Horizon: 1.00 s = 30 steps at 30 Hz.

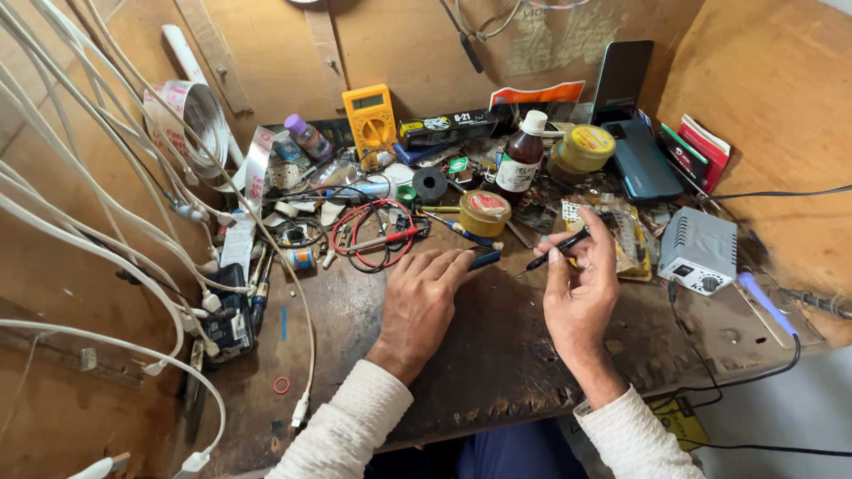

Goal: The person disassembles a mobile phone using a screwdriver and a plastic pry tool, removes internal components, and places them into a blue phone casing.

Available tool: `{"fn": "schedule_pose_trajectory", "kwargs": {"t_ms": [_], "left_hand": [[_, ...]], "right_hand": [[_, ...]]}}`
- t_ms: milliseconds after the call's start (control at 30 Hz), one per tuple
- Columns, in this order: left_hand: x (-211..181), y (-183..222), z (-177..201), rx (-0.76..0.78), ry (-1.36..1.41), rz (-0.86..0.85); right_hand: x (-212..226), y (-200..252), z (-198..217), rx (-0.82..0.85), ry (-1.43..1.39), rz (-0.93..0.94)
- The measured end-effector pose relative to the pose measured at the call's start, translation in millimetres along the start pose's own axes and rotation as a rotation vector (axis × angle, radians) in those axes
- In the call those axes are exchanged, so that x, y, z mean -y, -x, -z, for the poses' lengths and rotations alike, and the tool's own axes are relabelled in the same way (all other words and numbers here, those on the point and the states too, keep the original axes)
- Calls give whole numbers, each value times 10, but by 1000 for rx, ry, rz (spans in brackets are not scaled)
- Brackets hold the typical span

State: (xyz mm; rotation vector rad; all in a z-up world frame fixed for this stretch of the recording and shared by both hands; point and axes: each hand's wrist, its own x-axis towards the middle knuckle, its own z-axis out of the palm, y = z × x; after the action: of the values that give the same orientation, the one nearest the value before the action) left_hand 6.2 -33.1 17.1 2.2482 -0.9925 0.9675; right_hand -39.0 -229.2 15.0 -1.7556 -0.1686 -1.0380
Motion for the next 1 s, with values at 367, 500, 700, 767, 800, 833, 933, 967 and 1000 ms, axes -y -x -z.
{"fn": "schedule_pose_trajectory", "kwargs": {"t_ms": [367, 500, 700, 767, 800, 833, 933, 967, 1000], "left_hand": [[39, -50, 30, 84, -85, 39], [9, -64, 75, -5, 34, 264], [259, 61, -12, -189, 1091, 929], [307, 170, 24, -99, 1211, 1078], [315, 199, 53, -52, 1272, 1151], [310, 208, 80, -40, 1358, 1218], [269, 213, 169, -4, 1573, 1363], [262, 211, 191, 5, 1613, 1371], [259, 210, 199, 14, 1653, 1379]], "right_hand": [[-25, 17, 0, -9, 50, 5], [-7, 6, 54, -11, 75, 19], [59, -164, 90, 21, 250, -79], [61, -213, 71, 79, 384, -160], [44, -230, 65, 125, 451, -195], [15, -242, 71, 170, 519, -230], [-141, -218, 62, 266, 702, -95], [-191, -204, 62, 277, 743, -37], [-230, -191, 62, 288, 783, 23]]}}
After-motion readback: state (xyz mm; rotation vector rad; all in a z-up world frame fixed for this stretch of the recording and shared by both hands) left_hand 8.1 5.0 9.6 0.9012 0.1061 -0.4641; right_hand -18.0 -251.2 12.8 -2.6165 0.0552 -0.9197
